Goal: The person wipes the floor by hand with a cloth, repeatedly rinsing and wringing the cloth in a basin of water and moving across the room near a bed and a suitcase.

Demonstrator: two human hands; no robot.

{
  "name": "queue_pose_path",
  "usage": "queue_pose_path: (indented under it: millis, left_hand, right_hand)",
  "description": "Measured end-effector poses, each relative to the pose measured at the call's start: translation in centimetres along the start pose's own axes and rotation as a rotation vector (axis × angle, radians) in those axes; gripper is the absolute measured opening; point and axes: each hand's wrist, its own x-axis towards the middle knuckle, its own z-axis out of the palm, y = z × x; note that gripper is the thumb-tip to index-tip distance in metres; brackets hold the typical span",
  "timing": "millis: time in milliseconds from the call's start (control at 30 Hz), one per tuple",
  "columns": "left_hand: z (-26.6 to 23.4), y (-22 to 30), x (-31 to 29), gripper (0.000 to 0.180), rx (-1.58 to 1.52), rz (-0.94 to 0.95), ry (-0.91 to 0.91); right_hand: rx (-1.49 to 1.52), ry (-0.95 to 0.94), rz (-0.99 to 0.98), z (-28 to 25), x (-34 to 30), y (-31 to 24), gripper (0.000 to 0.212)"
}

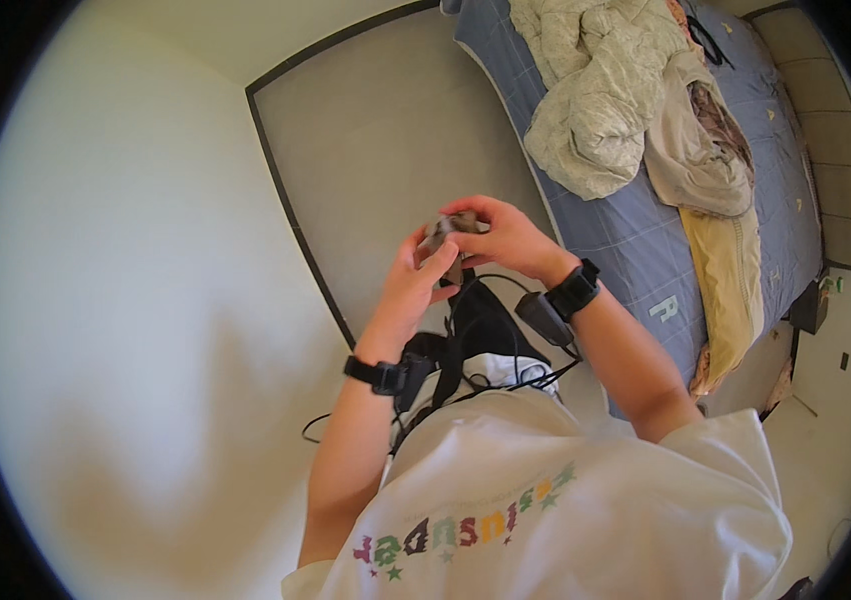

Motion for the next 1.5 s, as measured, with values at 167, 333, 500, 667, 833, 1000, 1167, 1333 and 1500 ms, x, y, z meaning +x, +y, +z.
queue_pose_path:
  millis: [167,333,500,667,833,1000,1167,1333,1500]
  left_hand:
    - [-1.3,4.7,5.1,0.044,-0.263,0.057,-0.023]
    - [-7.2,10.1,7.8,0.04,-0.286,0.021,0.087]
    - [-13.6,16.2,12.1,0.039,-0.125,-0.03,0.175]
    - [-18.9,20.7,19.0,0.046,0.197,0.29,0.311]
    - [-22.6,27.5,23.7,0.046,0.491,0.458,0.326]
    - [-26.3,33.7,29.1,0.036,0.523,0.315,0.205]
    - [-29.5,38.1,33.1,0.039,0.82,0.437,0.196]
    - [-32.9,37.3,39.5,0.044,0.806,0.517,0.392]
    - [-37.7,34.1,46.9,0.065,-0.189,-0.111,0.064]
  right_hand:
    - [-0.518,0.027,-0.243,3.8,6.3,-5.5,0.035]
    - [-0.609,-0.097,-0.282,4.8,12.7,-12.1,0.039]
    - [-0.593,-0.218,-0.066,5.9,20.8,-18.2,0.04]
    - [-0.298,-0.218,0.091,7.1,30.1,-20.8,0.038]
    - [-0.227,-0.119,0.187,8.0,36.2,-24.9,0.04]
    - [-0.245,-0.001,0.165,5.5,42.6,-29.7,0.038]
    - [-0.111,-0.025,0.352,5.3,50.4,-33.0,0.033]
    - [0.12,-0.106,0.53,5.3,60.2,-32.9,0.023]
    - [0.26,0.036,0.569,4.1,69.5,-29.3,0.02]
